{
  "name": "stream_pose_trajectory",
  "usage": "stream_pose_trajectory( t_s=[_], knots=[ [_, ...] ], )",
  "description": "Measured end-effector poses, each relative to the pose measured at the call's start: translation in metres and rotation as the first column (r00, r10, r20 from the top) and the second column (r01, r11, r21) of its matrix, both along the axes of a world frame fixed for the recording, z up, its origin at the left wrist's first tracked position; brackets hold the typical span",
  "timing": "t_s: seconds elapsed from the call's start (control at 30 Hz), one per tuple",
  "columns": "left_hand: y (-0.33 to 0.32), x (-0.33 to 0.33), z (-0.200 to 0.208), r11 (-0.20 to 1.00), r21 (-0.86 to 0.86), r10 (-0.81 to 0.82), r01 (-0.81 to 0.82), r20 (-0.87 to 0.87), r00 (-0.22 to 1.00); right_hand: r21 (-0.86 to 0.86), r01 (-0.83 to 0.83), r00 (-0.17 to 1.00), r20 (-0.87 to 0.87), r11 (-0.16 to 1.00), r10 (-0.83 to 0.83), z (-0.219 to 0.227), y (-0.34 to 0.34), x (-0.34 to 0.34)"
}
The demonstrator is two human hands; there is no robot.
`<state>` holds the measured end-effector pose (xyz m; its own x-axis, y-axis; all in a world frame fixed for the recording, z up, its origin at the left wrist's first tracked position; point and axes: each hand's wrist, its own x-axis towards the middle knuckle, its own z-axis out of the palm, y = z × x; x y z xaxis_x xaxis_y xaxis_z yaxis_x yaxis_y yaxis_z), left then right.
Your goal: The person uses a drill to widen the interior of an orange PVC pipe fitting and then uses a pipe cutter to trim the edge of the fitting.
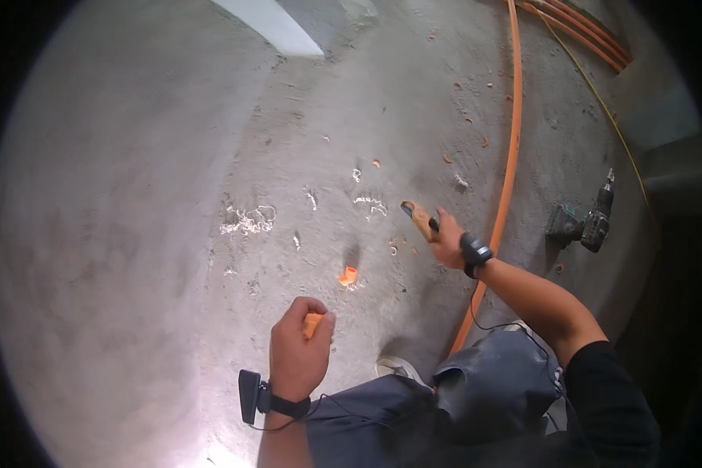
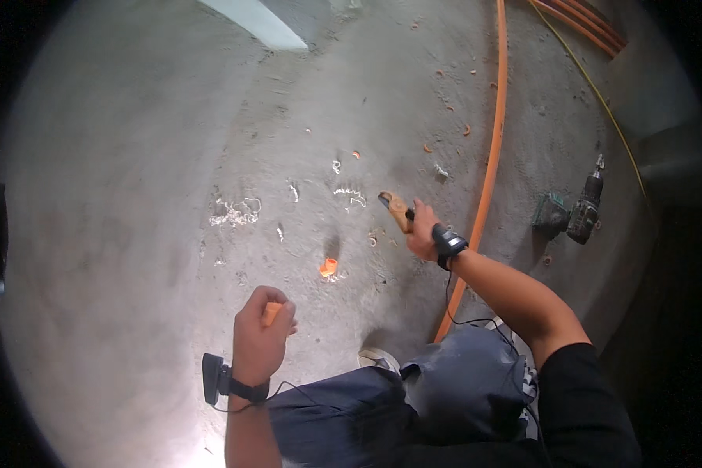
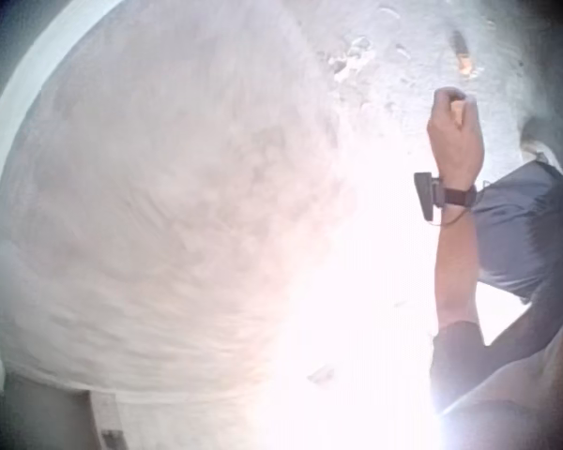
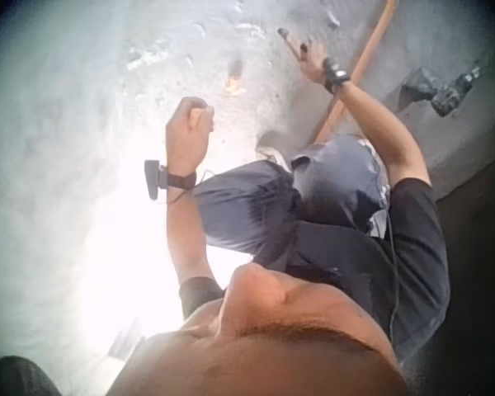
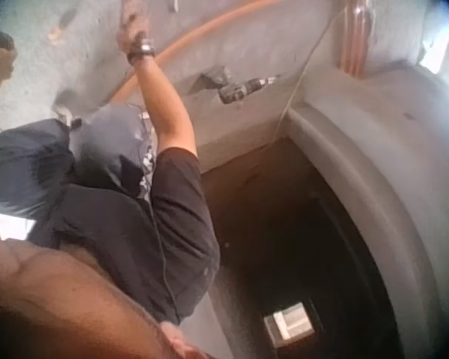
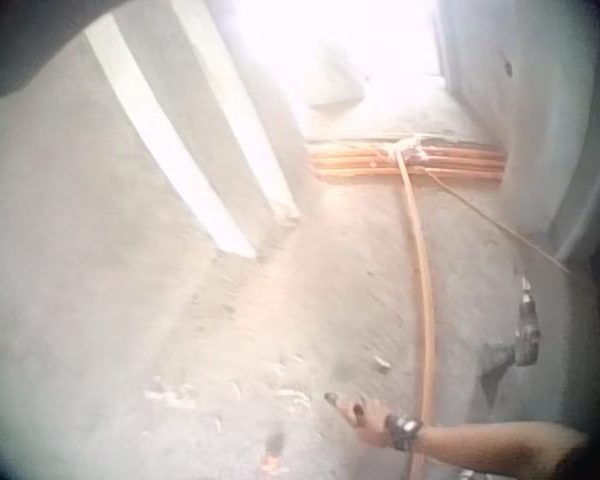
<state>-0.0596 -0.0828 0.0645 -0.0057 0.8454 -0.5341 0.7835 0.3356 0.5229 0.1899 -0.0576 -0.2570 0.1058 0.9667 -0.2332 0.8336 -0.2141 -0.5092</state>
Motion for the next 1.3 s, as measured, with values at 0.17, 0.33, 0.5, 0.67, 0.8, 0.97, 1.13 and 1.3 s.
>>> stream_pose_trajectory(
  t_s=[0.17, 0.33, 0.5, 0.67, 0.8, 0.97, 1.13, 1.3],
  knots=[
    [-0.005, 0.030, 0.003, 0.993, 0.099, 0.002, -0.061, 0.508, 0.861, -0.367, -0.269, -0.257, -0.864, 0.891, -0.433, 0.116, -0.007, 0.032],
    [-0.002, 0.048, 0.008, 0.899, 0.438, -0.303, -0.003, 0.627, 0.717, -0.093, -0.197, -0.162, -0.979, 0.976, -0.126, 0.265, -0.015, 0.031],
    [0.009, 0.061, 0.017, 0.761, 0.648, -0.528, 0.032, 0.591, 0.609, 0.366, 0.062, 0.303, -0.893, 0.929, 0.332, 0.348, -0.042, 0.008],
    [0.012, 0.057, 0.025, 0.778, 0.628, -0.518, -0.001, 0.642, 0.566, 0.572, 0.007, 0.765, -0.531, 0.820, 0.364, 0.383, -0.049, -0.005],
    [0.019, 0.054, 0.023, 0.875, 0.483, -0.428, -0.020, 0.795, 0.430, 0.455, 0.194, 0.585, -0.764, 0.869, 0.270, 0.377, -0.045, -0.020],
    [0.021, 0.063, 0.020, 0.862, 0.507, -0.440, -0.012, 0.760, 0.477, 0.298, 0.339, 0.222, -0.947, 0.892, 0.233, 0.357, -0.045, -0.019],
    [0.026, 0.068, 0.007, 0.741, 0.671, -0.558, 0.033, 0.588, 0.585, 0.202, 0.302, 0.229, -0.964, 0.932, 0.134, 0.348, -0.044, -0.001],
    [0.029, 0.064, 0.007, 0.877, 0.473, -0.365, -0.082, 0.767, 0.527, 0.139, 0.447, 0.236, -0.971, 0.884, 0.033, 0.340, -0.034, 0.014]
  ],
)
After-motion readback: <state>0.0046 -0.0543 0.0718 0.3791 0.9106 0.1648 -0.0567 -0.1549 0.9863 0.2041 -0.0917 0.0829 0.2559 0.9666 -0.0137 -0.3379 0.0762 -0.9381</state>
